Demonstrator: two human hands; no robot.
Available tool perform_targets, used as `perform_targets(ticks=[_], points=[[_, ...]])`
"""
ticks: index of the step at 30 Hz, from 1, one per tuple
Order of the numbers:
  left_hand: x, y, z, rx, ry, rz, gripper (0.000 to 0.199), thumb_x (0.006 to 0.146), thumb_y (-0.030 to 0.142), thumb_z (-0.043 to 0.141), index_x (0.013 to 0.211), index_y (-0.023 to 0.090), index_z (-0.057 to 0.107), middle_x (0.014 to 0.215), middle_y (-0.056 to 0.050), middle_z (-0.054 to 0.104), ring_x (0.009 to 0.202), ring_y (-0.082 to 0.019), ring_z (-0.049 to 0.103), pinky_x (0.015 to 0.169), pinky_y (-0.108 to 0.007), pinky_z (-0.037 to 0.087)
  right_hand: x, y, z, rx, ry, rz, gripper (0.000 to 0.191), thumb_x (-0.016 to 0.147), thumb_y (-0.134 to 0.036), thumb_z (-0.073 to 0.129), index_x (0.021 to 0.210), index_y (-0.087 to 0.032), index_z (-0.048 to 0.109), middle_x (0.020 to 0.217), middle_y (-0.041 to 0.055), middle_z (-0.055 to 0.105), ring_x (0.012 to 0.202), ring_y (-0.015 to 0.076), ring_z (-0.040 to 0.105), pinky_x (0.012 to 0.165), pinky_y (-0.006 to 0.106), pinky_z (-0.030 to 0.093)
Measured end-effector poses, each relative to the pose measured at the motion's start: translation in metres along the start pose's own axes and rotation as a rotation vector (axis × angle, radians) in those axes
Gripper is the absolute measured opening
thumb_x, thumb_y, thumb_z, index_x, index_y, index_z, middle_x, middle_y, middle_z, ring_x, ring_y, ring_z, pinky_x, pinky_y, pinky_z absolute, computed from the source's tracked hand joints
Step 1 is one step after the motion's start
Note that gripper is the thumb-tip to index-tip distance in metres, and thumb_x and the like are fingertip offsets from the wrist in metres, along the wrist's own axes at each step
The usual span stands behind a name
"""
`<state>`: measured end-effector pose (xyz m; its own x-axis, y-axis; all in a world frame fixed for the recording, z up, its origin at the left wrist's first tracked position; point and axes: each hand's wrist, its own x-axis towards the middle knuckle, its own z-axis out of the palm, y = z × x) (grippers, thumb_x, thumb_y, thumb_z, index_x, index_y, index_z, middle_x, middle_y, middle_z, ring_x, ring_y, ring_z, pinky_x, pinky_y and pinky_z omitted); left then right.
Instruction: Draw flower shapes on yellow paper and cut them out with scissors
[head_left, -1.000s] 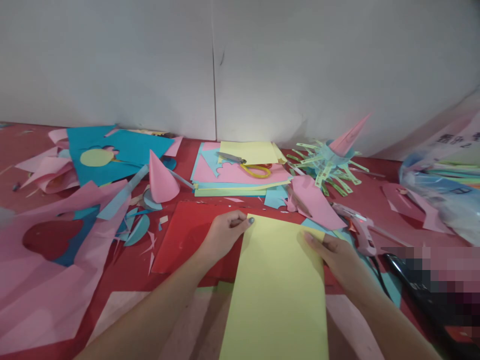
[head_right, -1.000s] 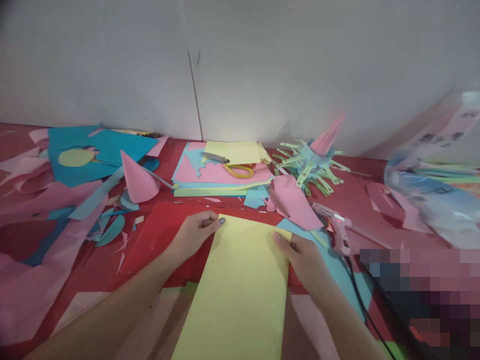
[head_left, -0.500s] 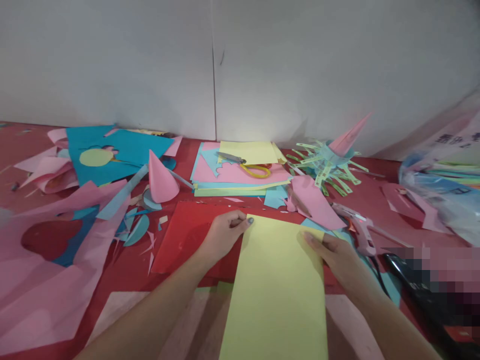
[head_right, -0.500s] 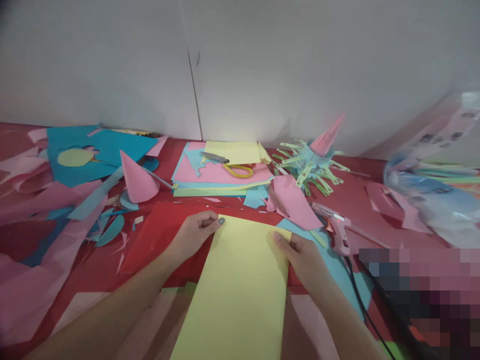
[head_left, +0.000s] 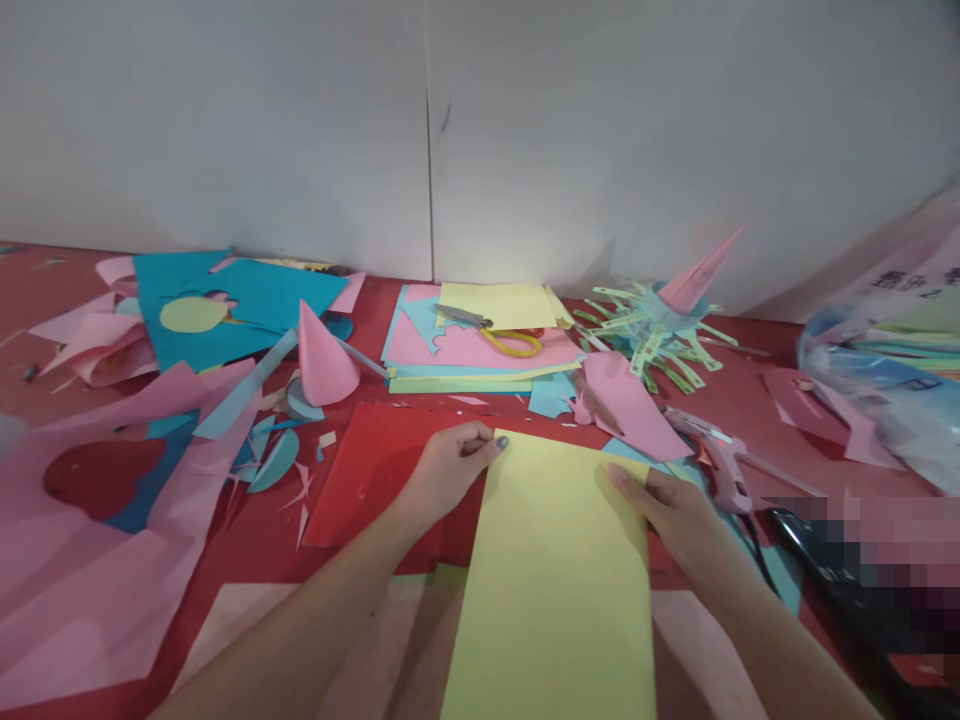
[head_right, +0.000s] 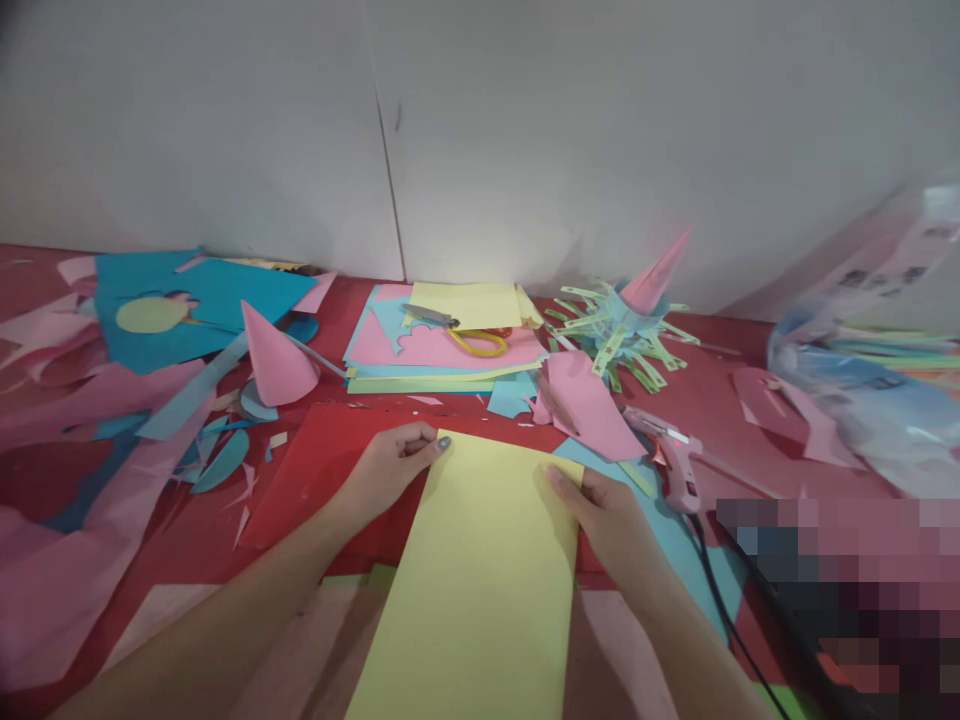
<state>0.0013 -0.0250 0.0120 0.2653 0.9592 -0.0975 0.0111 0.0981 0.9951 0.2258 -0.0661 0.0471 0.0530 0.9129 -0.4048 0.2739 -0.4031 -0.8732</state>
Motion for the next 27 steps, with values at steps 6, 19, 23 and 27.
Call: perform_targets(ticks=[6, 19, 23, 27], points=[[0.001, -0.001, 0.0, 0.0, 0.005, 0.0, 0.025, 0.075, 0.037, 0.053, 0.063, 0.016, 0.049, 0.058, 0.005, 0.046, 0.056, -0.008, 0.043, 0.054, -0.019, 0.034, 0.002, 0.005, -0.001, -0.037, 0.023, -0.035, 0.043, 0.069, -0.052, 0.057, 0.086, -0.014, 0.067, 0.077, 0.0073, 0.069, 0.078, 0.0281, 0.062, 0.063, 0.032, 0.049], [0.0, -0.003, -0.001, 0.034, 0.053, 0.011, 0.025, 0.075, 0.037, 0.052, 0.06, 0.017, 0.045, 0.054, 0.006, 0.043, 0.051, -0.007, 0.04, 0.049, -0.019, 0.031, -0.001, 0.0, 0.002, -0.058, 0.059, -0.097, 0.04, 0.074, -0.052, 0.048, 0.08, -0.016, 0.065, 0.068, 0.004, 0.064, 0.066, 0.022, 0.059, 0.057, 0.029, 0.046], [0.001, -0.004, -0.002, 0.056, 0.099, 0.022, 0.024, 0.075, 0.037, 0.051, 0.063, 0.017, 0.048, 0.056, 0.005, 0.045, 0.053, -0.008, 0.043, 0.051, -0.019, 0.033, 0.001, 0.003, 0.002, -0.139, 0.021, -0.103, 0.04, 0.072, -0.053, 0.051, 0.074, -0.015, 0.065, 0.072, 0.0042, 0.065, 0.072, 0.0224, 0.059, 0.064, 0.029, 0.046], [0.0, -0.003, -0.003, 0.083, 0.104, 0.038, 0.023, 0.076, 0.037, 0.05, 0.064, 0.017, 0.049, 0.057, 0.004, 0.047, 0.054, -0.009, 0.045, 0.052, -0.02, 0.034, 0.006, 0.012, 0.0, -0.278, 0.049, -0.095, 0.046, 0.074, -0.056, 0.045, 0.061, -0.015, 0.059, 0.063, 0.0035, 0.062, 0.064, 0.0208, 0.056, 0.056, 0.028, 0.043]])
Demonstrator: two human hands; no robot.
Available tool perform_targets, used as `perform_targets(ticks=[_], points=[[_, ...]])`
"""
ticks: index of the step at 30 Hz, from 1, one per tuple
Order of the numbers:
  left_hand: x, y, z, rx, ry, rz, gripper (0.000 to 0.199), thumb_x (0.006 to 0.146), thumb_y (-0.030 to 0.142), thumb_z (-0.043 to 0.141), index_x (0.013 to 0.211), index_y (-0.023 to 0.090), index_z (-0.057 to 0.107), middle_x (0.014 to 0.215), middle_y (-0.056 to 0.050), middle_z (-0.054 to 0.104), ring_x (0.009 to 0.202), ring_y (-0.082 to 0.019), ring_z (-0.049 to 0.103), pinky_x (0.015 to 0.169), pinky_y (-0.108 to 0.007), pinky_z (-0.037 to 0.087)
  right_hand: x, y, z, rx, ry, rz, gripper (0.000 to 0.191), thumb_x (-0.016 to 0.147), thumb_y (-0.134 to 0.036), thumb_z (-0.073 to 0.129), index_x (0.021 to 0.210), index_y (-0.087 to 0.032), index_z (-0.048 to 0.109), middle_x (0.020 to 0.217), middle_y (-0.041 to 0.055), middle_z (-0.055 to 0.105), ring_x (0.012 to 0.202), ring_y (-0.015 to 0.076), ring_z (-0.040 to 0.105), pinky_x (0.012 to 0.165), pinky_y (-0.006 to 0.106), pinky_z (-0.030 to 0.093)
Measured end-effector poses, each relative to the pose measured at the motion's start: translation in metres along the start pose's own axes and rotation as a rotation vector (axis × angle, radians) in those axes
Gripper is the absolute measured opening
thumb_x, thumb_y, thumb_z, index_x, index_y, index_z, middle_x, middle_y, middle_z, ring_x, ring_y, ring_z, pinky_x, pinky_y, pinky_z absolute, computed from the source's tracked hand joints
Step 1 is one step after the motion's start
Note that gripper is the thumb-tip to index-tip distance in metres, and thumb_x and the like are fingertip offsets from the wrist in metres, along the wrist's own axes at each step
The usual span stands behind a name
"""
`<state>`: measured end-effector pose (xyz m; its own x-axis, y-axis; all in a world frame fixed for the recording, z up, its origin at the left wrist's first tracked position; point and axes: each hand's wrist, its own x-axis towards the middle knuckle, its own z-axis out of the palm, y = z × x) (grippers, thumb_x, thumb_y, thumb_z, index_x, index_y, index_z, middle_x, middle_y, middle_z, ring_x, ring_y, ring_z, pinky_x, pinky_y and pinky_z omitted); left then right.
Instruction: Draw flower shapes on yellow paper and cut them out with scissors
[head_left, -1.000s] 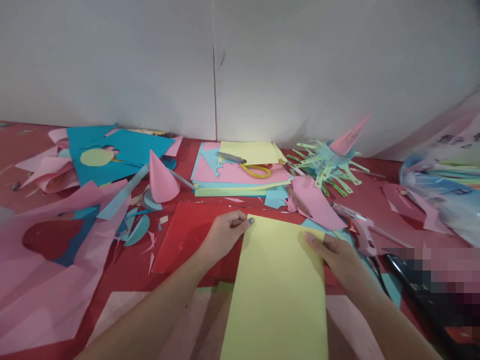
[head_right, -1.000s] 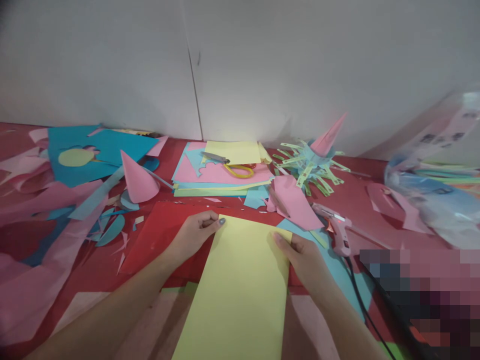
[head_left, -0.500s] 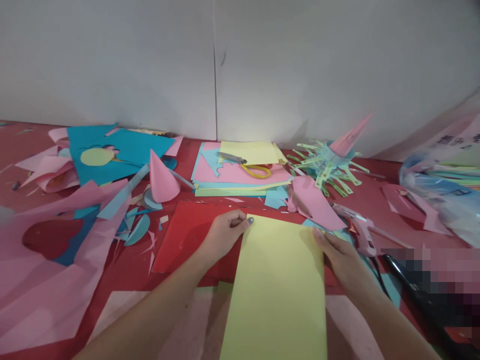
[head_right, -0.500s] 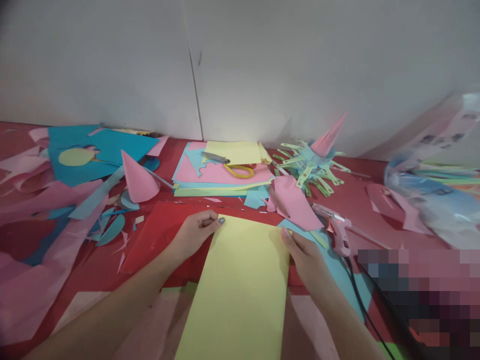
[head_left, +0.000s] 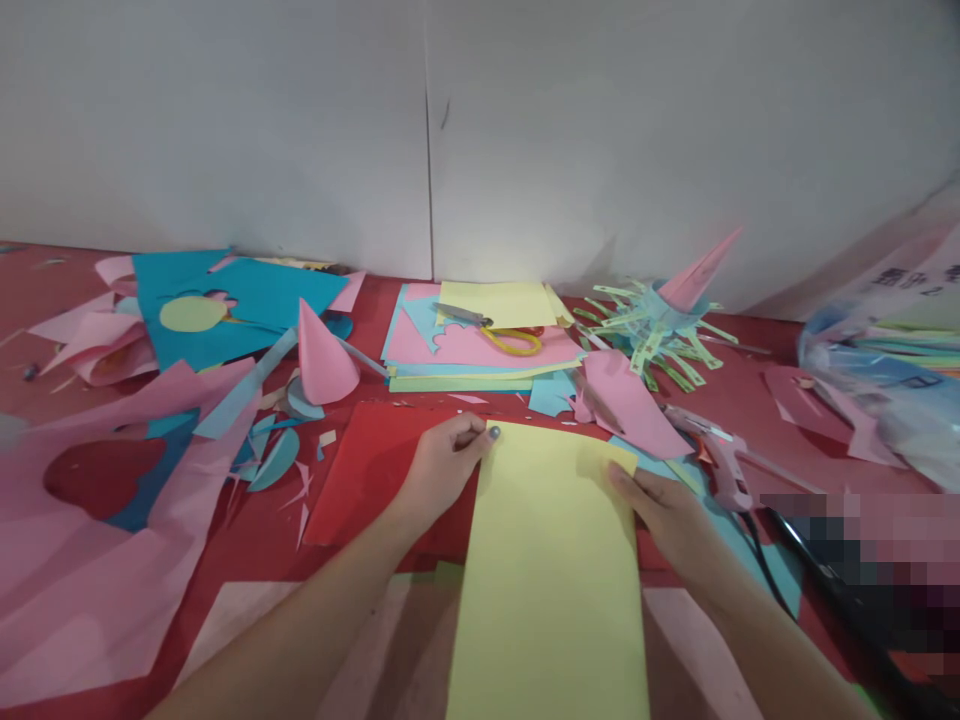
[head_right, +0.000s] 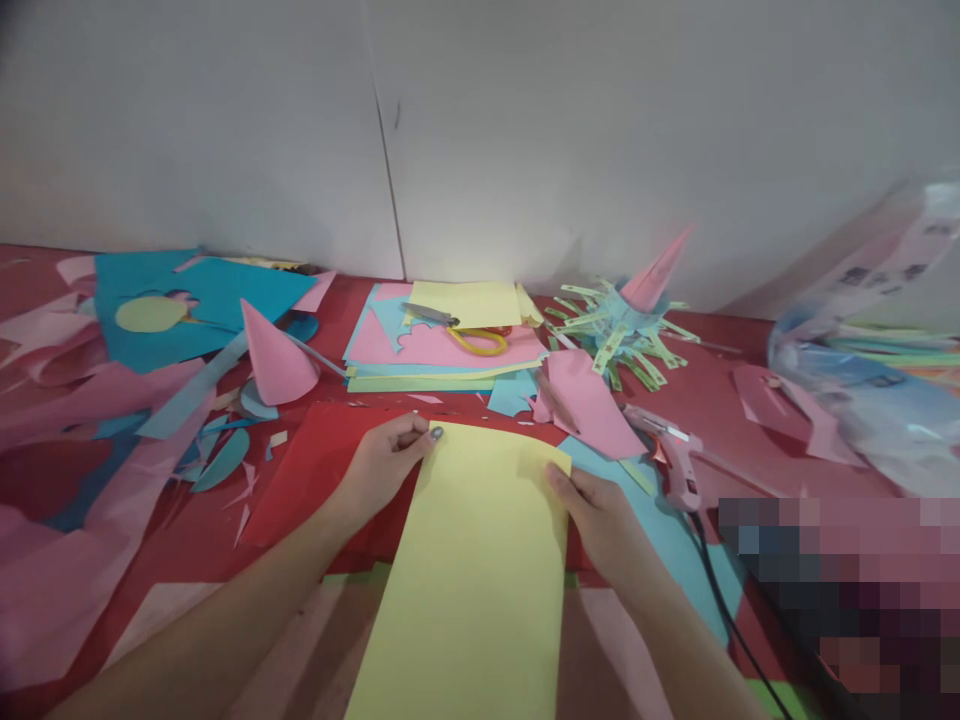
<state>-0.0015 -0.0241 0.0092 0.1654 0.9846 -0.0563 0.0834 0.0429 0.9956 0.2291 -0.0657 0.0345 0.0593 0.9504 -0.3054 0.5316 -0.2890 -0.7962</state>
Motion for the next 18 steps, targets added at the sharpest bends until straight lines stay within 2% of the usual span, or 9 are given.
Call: perform_targets(ticks=[2, 5, 7, 10, 13, 16, 18], points=[[-0.0001, 0.0002, -0.0006, 0.016, 0.008, 0.008, 0.023, 0.076, 0.036, 0.049, 0.064, 0.017, 0.049, 0.057, 0.004, 0.046, 0.055, -0.009, 0.044, 0.052, -0.019, 0.033, 0.0002, 0.0005, 0.0003, -0.013, 0.018, -0.01, 0.046, 0.074, -0.057, 0.045, 0.062, -0.015, 0.059, 0.064, 0.0033, 0.062, 0.065, 0.0213, 0.056, 0.058, 0.028, 0.043], [0.001, -0.0001, -0.002, 0.026, 0.051, 0.02, 0.023, 0.076, 0.036, 0.05, 0.063, 0.017, 0.048, 0.056, 0.005, 0.044, 0.054, -0.008, 0.042, 0.051, -0.019, 0.031, -0.0015, -0.0031, 0.0001, 0.047, -0.044, -0.066, 0.042, 0.075, -0.054, 0.045, 0.073, -0.016, 0.063, 0.075, 0.0037, 0.065, 0.076, 0.024, 0.057, 0.067, 0.03, 0.045], [0.0021, -0.0003, -0.0028, 0.031, 0.077, 0.023, 0.023, 0.076, 0.036, 0.05, 0.063, 0.017, 0.047, 0.056, 0.005, 0.043, 0.053, -0.008, 0.041, 0.051, -0.018, 0.031, -0.0021, -0.0047, -0.0003, 0.057, -0.078, -0.091, 0.041, 0.076, -0.053, 0.046, 0.074, -0.016, 0.065, 0.076, 0.0033, 0.065, 0.08, 0.0254, 0.057, 0.07, 0.031, 0.045], [0.0029, -0.0004, -0.0031, 0.04, 0.08, 0.019, 0.024, 0.075, 0.037, 0.05, 0.062, 0.017, 0.046, 0.056, 0.005, 0.043, 0.053, -0.008, 0.041, 0.05, -0.019, 0.031, -0.0013, -0.0037, -0.0004, 0.036, -0.042, -0.08, 0.042, 0.074, -0.053, 0.048, 0.068, -0.016, 0.066, 0.071, 0.0027, 0.065, 0.079, 0.0266, 0.058, 0.068, 0.031, 0.046], [0.0032, -0.0012, -0.003, 0.039, 0.086, 0.026, 0.025, 0.075, 0.038, 0.05, 0.061, 0.018, 0.046, 0.056, 0.005, 0.043, 0.053, -0.008, 0.042, 0.051, -0.019, 0.031, -0.0009, -0.0037, 0.0007, 0.087, -0.034, -0.058, 0.039, 0.073, -0.052, 0.05, 0.074, -0.016, 0.067, 0.075, 0.0031, 0.066, 0.081, 0.0264, 0.058, 0.069, 0.031, 0.046], [0.0038, -0.0031, -0.0034, 0.02, 0.094, 0.026, 0.024, 0.076, 0.038, 0.05, 0.064, 0.018, 0.047, 0.058, 0.005, 0.044, 0.056, -0.008, 0.043, 0.052, -0.019, 0.033, -0.0029, -0.0062, 0.0029, 0.2, -0.151, -0.024, 0.038, 0.073, -0.05, 0.052, 0.082, -0.016, 0.066, 0.083, 0.0043, 0.067, 0.083, 0.0255, 0.059, 0.071, 0.031, 0.047], [0.0041, -0.0044, -0.0037, 0.005, 0.098, 0.021, 0.023, 0.076, 0.037, 0.051, 0.064, 0.017, 0.048, 0.059, 0.005, 0.044, 0.056, -0.008, 0.043, 0.053, -0.019, 0.033, -0.0041, -0.0072, 0.0039, 0.193, -0.213, 0.006, 0.038, 0.074, -0.05, 0.052, 0.077, -0.015, 0.065, 0.08, 0.005, 0.067, 0.078, 0.025, 0.06, 0.066, 0.03, 0.047]])
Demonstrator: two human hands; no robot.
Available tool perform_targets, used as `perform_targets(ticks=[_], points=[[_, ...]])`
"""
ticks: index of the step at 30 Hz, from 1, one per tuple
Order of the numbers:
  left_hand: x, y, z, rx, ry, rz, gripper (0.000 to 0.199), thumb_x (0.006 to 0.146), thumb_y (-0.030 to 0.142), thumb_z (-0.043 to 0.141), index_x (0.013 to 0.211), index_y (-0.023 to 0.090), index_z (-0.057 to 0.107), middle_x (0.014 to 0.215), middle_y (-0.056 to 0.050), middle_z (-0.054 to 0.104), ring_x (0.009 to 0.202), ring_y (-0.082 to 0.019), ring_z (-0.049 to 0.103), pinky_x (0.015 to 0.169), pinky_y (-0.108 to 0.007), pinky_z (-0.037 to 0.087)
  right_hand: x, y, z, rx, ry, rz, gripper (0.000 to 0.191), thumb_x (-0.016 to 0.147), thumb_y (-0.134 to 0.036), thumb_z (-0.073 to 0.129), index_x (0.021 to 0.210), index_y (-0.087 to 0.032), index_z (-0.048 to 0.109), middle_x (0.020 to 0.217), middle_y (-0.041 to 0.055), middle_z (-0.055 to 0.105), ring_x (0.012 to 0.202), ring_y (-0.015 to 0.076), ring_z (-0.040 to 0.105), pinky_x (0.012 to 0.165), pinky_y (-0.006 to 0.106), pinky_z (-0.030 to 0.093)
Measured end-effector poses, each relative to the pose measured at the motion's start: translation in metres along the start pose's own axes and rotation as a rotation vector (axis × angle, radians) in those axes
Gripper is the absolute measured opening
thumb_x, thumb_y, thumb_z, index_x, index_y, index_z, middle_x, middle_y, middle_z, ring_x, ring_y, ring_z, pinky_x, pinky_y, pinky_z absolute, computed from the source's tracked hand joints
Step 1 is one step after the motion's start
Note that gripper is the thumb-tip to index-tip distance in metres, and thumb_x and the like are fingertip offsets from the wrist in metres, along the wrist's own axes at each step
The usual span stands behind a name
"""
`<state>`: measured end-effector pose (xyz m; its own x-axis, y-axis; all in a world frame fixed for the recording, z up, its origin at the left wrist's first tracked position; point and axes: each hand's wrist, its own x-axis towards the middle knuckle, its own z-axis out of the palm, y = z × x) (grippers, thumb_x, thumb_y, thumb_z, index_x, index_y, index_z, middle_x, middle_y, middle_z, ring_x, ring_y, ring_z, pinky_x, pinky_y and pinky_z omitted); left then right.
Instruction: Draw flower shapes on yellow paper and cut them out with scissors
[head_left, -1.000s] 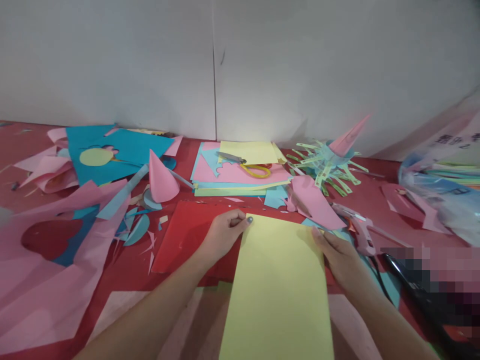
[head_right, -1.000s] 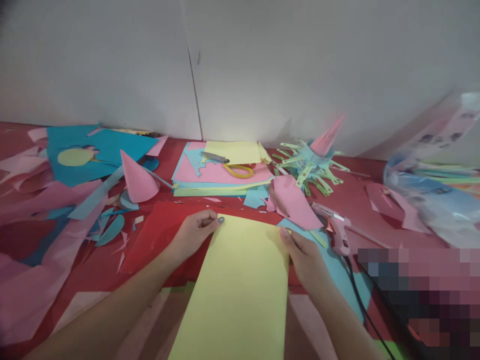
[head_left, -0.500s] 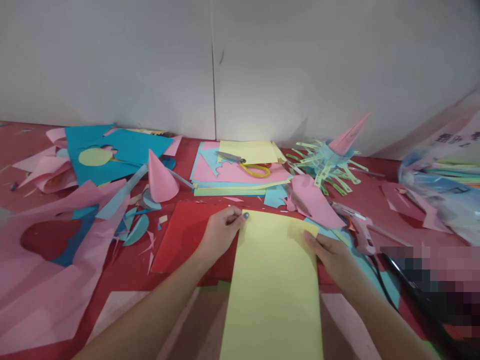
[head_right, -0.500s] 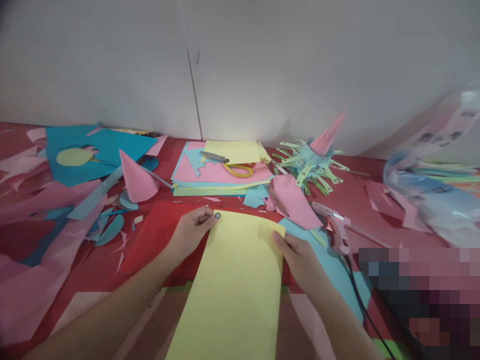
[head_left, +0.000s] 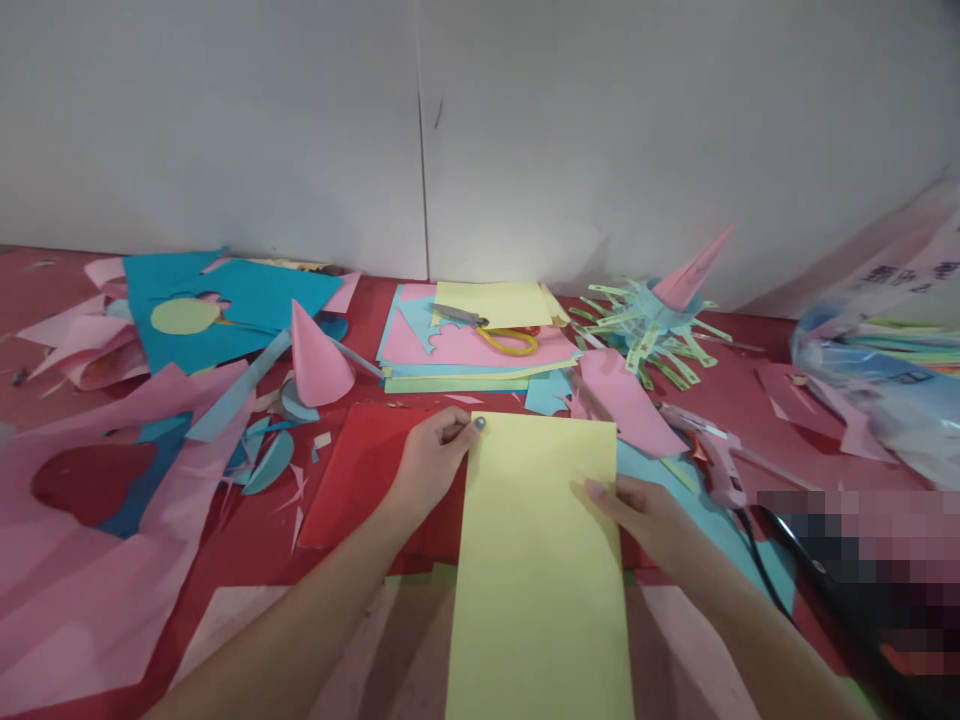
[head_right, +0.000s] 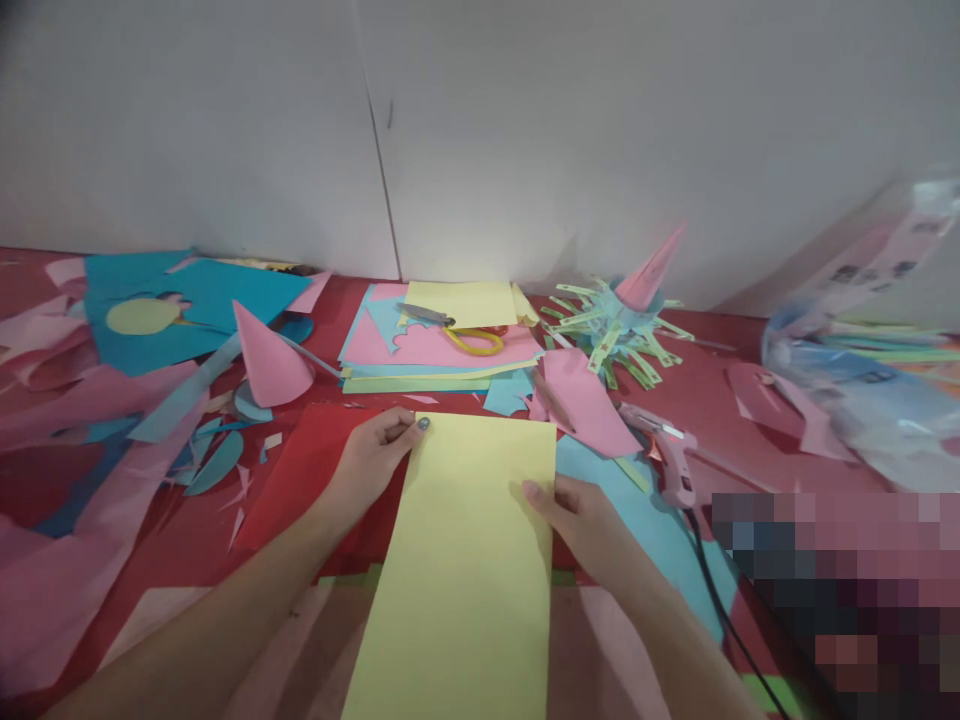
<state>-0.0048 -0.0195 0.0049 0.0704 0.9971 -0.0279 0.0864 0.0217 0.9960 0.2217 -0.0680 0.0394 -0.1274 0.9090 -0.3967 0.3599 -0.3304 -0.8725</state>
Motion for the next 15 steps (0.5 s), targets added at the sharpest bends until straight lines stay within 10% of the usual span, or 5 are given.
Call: perform_targets(ticks=[15], points=[[0.0019, 0.002, -0.0015, -0.09, 0.098, -0.038, 0.027, 0.073, 0.042, 0.055, 0.065, 0.016, 0.052, 0.061, 0.003, 0.053, 0.059, -0.01, 0.049, 0.055, -0.019, 0.038, 0.0007, 0.0014, 0.0007, -0.146, 0.04, -0.006, 0.043, 0.072, -0.053, 0.052, 0.066, -0.014, 0.069, 0.071, 0.0035, 0.068, 0.068, 0.0246, 0.06, 0.057, 0.029, 0.046]])
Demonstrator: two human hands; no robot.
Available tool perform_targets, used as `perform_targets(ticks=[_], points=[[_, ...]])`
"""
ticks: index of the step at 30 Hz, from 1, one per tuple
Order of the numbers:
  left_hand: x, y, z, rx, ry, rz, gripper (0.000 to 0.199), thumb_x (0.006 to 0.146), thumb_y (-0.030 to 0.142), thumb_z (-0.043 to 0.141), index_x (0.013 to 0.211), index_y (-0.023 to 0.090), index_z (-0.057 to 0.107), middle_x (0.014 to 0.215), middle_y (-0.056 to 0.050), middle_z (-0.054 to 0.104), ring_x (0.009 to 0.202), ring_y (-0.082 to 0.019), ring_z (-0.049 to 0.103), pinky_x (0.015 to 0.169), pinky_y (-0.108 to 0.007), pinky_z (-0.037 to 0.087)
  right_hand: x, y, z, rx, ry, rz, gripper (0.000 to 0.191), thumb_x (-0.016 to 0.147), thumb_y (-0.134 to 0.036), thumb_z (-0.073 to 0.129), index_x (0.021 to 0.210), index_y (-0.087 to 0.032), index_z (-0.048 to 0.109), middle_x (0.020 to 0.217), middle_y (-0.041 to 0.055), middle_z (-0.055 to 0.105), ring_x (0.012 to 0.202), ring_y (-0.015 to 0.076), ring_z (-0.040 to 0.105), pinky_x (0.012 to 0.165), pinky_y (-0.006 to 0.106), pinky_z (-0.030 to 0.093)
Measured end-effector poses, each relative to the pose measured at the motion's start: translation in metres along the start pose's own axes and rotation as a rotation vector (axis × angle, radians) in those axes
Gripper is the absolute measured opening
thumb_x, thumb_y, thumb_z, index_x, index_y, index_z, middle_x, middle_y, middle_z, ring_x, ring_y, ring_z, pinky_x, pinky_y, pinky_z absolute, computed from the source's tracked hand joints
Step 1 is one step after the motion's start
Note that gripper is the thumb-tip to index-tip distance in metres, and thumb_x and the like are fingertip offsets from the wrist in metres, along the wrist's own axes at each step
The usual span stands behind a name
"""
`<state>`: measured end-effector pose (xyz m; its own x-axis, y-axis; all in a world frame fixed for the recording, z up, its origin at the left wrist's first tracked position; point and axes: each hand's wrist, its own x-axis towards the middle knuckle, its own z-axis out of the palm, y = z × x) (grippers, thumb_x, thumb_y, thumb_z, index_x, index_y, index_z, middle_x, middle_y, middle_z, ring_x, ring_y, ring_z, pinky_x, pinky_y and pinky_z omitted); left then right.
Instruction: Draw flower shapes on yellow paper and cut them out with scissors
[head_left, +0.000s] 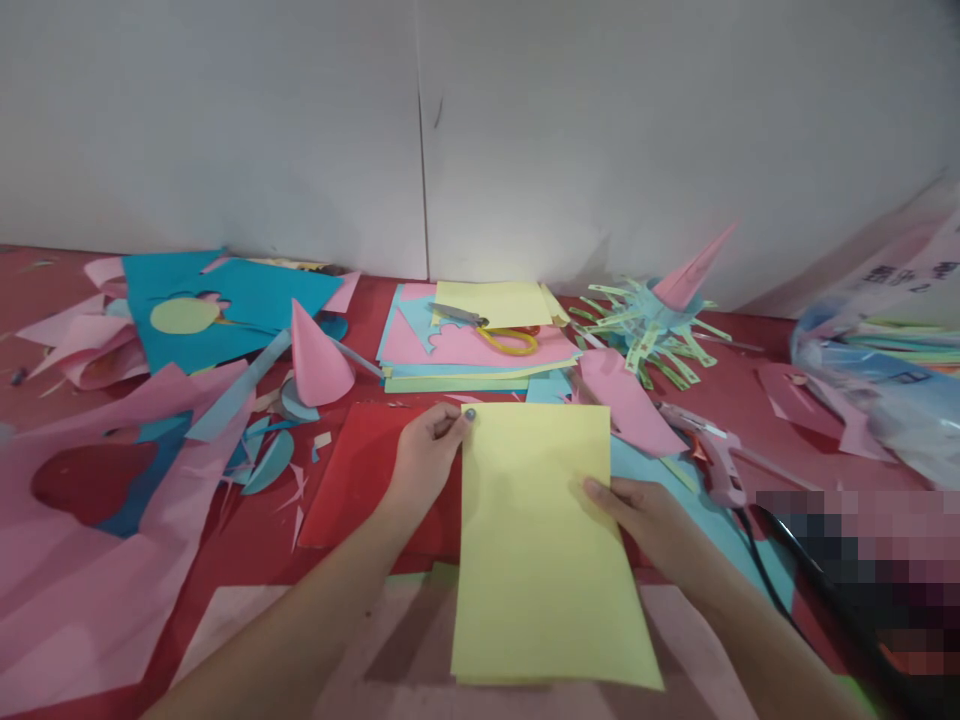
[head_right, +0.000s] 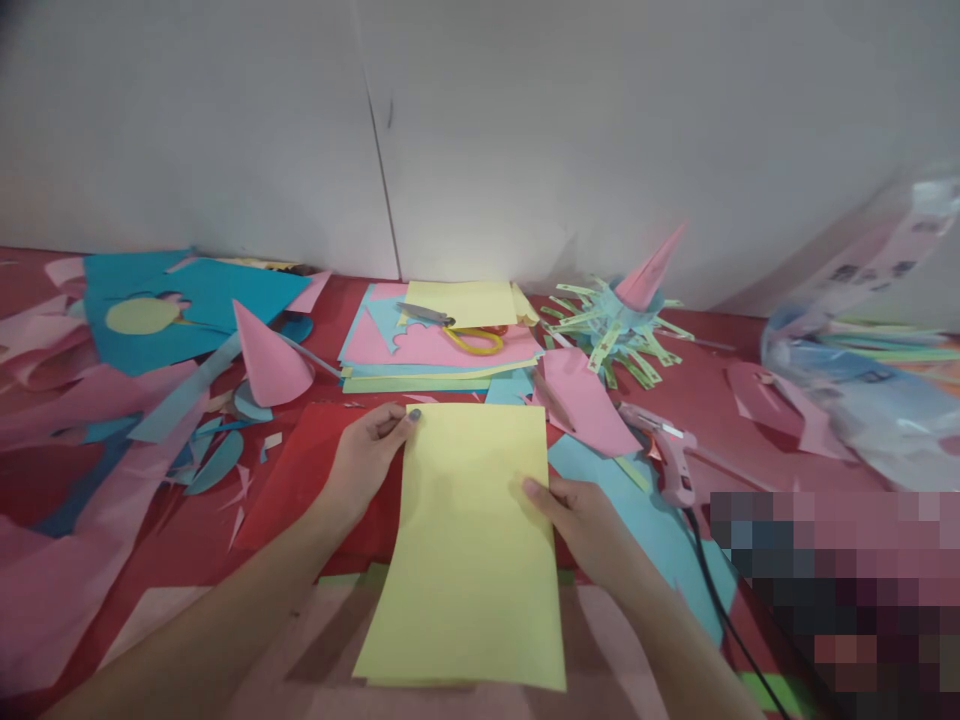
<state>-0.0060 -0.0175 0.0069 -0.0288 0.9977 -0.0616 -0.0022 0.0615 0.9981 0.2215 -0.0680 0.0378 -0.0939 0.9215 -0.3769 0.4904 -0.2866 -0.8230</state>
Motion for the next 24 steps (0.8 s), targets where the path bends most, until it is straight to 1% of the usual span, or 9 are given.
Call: perform_targets(ticks=[2, 6, 8, 10, 12, 16, 18, 21, 24], points=[[0.0, -0.002, 0.0, 0.01, 0.021, 0.026, 0.027, 0.073, 0.042, 0.055, 0.066, 0.016, 0.053, 0.061, 0.003, 0.053, 0.06, -0.01, 0.05, 0.055, -0.019, 0.038, -0.001, -0.001, 0.001, 0.003, 0.025, -0.005, 0.042, 0.072, -0.052, 0.052, 0.066, -0.014, 0.069, 0.069, 0.003, 0.067, 0.066, 0.023, 0.06, 0.057, 0.028, 0.046], [0.001, -0.003, -0.003, 0.018, 0.091, 0.04, 0.026, 0.072, 0.042, 0.055, 0.067, 0.017, 0.053, 0.061, 0.003, 0.053, 0.059, -0.009, 0.049, 0.054, -0.018, 0.037, -0.002, -0.001, 0.003, 0.052, -0.04, -0.022, 0.039, 0.068, -0.052, 0.057, 0.068, -0.014, 0.068, 0.066, 0.0034, 0.066, 0.062, 0.0207, 0.059, 0.054, 0.027, 0.046], [0.002, -0.003, -0.004, 0.022, 0.118, 0.052, 0.025, 0.073, 0.041, 0.055, 0.066, 0.017, 0.053, 0.06, 0.004, 0.053, 0.059, -0.009, 0.048, 0.055, -0.018, 0.036, -0.002, -0.001, 0.003, 0.031, -0.044, -0.022, 0.038, 0.068, -0.051, 0.057, 0.067, -0.014, 0.066, 0.062, 0.0028, 0.064, 0.058, 0.0189, 0.057, 0.051, 0.026, 0.044], [0.001, -0.003, -0.005, 0.046, 0.137, 0.076, 0.023, 0.073, 0.039, 0.055, 0.065, 0.017, 0.052, 0.06, 0.004, 0.052, 0.059, -0.009, 0.047, 0.055, -0.018, 0.036, 0.0, 0.002, 0.003, -0.027, -0.004, -0.047, 0.038, 0.071, -0.051, 0.053, 0.064, -0.015, 0.063, 0.058, 0.0014, 0.061, 0.056, 0.0168, 0.055, 0.05, 0.025, 0.042], [0.0, -0.003, -0.004, 0.08, 0.151, 0.092, 0.023, 0.074, 0.038, 0.055, 0.065, 0.017, 0.052, 0.06, 0.004, 0.051, 0.059, -0.009, 0.047, 0.055, -0.018, 0.036, 0.002, 0.005, 0.003, -0.106, 0.063, -0.098, 0.037, 0.074, -0.05, 0.049, 0.06, -0.017, 0.058, 0.055, -0.0002, 0.057, 0.054, 0.0151, 0.051, 0.049, 0.023, 0.039], [-0.003, -0.003, -0.002, 0.116, 0.156, 0.098, 0.025, 0.074, 0.04, 0.053, 0.064, 0.018, 0.05, 0.059, 0.004, 0.05, 0.057, -0.009, 0.046, 0.054, -0.018, 0.035, 0.006, 0.009, 0.004, -0.321, 0.263, -0.163, 0.035, 0.08, -0.047, 0.041, 0.057, -0.02, 0.043, 0.05, -0.0035, 0.046, 0.05, 0.0125, 0.043, 0.047, 0.022, 0.033], [-0.003, -0.002, -0.002, 0.114, 0.156, 0.101, 0.025, 0.075, 0.04, 0.053, 0.063, 0.018, 0.05, 0.059, 0.004, 0.05, 0.057, -0.009, 0.046, 0.054, -0.018, 0.035, 0.005, 0.009, 0.005, -0.398, 0.329, -0.173, 0.034, 0.081, -0.046, 0.039, 0.058, -0.021, 0.04, 0.05, -0.0038, 0.044, 0.049, 0.0123, 0.041, 0.047, 0.022, 0.032], [-0.001, -0.003, -0.004, 0.103, 0.171, 0.111, 0.025, 0.075, 0.041, 0.052, 0.065, 0.018, 0.051, 0.06, 0.004, 0.051, 0.058, -0.009, 0.047, 0.054, -0.019, 0.036, 0.003, 0.005, 0.007, -0.444, 0.345, -0.168, 0.036, 0.082, -0.048, 0.036, 0.06, -0.021, 0.042, 0.051, -0.0034, 0.045, 0.049, 0.0124, 0.041, 0.048, 0.022, 0.031], [0.001, -0.002, -0.006, 0.109, 0.176, 0.116, 0.025, 0.075, 0.041, 0.053, 0.065, 0.017, 0.052, 0.06, 0.004, 0.052, 0.057, -0.009, 0.048, 0.054, -0.019, 0.036, 0.001, 0.002, 0.007, -0.458, 0.339, -0.128, 0.039, 0.082, -0.051, 0.036, 0.059, -0.021, 0.043, 0.049, -0.0041, 0.043, 0.05, 0.012, 0.041, 0.047, 0.021, 0.03]])
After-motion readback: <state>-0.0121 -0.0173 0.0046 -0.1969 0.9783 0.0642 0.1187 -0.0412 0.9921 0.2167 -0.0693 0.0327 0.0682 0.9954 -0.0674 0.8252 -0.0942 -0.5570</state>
